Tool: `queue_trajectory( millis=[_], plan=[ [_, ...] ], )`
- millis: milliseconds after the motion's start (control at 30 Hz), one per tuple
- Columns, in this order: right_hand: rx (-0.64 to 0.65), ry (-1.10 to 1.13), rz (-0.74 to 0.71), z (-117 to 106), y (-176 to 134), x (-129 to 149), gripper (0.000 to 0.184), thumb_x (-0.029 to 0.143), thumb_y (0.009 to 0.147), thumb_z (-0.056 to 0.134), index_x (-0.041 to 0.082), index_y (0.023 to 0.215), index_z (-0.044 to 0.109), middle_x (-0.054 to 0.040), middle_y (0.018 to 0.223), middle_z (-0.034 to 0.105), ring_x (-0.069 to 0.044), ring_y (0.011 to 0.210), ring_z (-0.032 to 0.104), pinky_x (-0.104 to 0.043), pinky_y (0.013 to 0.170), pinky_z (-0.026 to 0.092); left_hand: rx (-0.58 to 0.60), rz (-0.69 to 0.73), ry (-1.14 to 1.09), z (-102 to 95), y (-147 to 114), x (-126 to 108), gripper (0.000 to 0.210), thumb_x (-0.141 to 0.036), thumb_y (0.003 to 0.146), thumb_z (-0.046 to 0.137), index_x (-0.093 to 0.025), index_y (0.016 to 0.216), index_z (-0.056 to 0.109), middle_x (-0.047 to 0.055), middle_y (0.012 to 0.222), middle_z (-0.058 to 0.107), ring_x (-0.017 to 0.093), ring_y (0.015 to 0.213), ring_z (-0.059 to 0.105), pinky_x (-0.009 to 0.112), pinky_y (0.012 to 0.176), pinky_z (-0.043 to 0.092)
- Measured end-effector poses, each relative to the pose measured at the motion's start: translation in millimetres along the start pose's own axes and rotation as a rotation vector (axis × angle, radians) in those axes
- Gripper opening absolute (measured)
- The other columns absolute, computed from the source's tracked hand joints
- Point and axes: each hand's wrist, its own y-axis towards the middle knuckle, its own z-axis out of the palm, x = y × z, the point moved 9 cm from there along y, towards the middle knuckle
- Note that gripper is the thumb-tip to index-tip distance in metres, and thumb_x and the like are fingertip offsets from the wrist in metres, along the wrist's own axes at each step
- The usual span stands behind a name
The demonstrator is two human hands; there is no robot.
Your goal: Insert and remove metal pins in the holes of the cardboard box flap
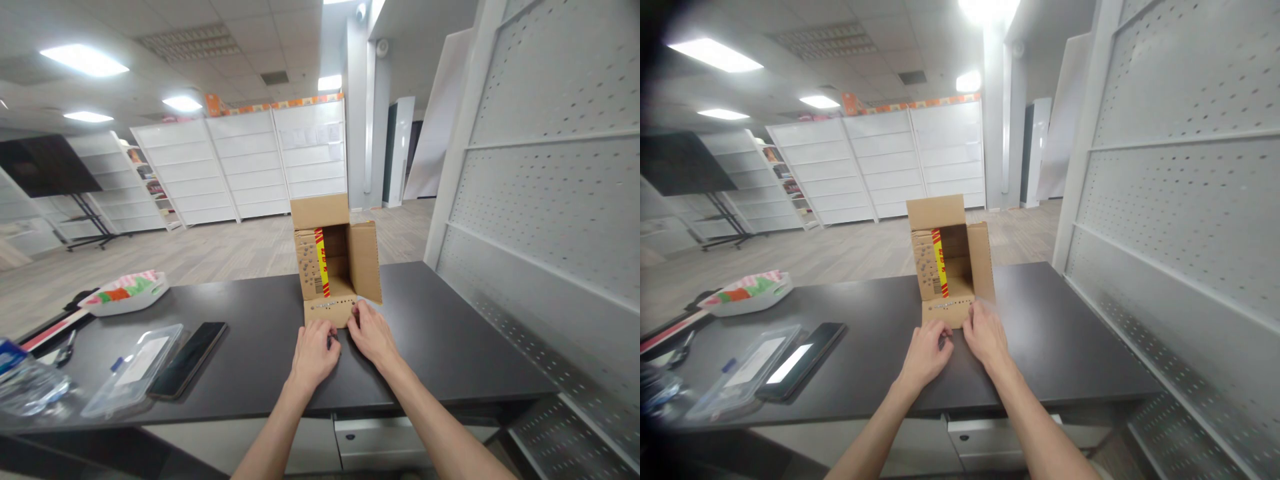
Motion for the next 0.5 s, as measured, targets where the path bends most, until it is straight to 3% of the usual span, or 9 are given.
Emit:
queue_trajectory(
  millis=[500],
  plan=[
    [-0.031,-0.013,-0.024,-2.3,-0.5,2.3,0.004,0.018,0.088,0.045,0.021,0.091,0.048,-0.0025,0.085,0.063,-0.016,0.076,0.058,-0.027,0.067,0.032,-0.094,-0.239,0.285,-4.6,-1.0,20.8,0.013,-0.024,0.083,0.048,-0.019,0.088,0.058,0.009,0.095,0.063,0.025,0.094,0.055,0.037,0.079,0.037]
  ],
)
